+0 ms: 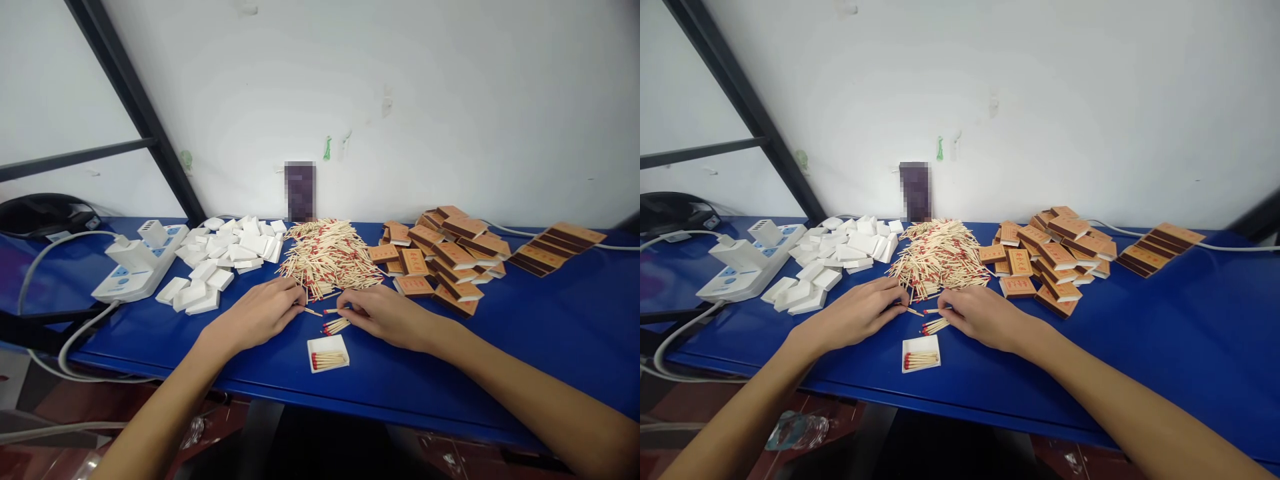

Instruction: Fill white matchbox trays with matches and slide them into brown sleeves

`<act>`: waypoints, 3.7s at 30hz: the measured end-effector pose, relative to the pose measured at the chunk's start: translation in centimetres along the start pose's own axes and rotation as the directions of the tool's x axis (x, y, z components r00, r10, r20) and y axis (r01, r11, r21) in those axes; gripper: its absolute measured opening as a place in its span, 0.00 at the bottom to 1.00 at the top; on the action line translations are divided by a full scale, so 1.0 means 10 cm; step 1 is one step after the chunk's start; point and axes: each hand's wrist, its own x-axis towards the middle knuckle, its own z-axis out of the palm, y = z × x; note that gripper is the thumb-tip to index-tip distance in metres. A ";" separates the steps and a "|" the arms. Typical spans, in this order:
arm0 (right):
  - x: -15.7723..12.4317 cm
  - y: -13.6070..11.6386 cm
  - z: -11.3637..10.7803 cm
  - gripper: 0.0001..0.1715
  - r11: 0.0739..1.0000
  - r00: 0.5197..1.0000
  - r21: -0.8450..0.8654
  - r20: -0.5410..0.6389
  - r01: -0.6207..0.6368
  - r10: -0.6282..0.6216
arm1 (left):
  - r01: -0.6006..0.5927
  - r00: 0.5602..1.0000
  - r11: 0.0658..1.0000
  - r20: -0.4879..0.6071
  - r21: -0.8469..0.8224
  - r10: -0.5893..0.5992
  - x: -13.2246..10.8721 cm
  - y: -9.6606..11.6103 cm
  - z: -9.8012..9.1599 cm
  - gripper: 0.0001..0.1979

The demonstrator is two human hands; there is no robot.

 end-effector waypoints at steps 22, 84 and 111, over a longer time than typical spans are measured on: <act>-0.05 0.01 0.01 0.11 0.986 0.992 0.145 -0.114 0.078 -0.062 | 0.053 0.995 0.993 -0.077 -0.103 -0.061 0.23 0.25 0.08 0.06; -0.01 -0.04 0.15 0.10 0.961 0.962 0.153 -0.181 0.231 -0.202 | 0.091 0.977 0.971 -0.167 -0.222 -0.130 -0.40 0.50 0.30 0.15; -0.02 0.00 0.07 0.09 0.969 0.978 0.210 -0.184 0.134 -0.095 | -0.023 1.000 0.938 -0.016 -0.347 0.018 -0.42 0.46 0.19 0.09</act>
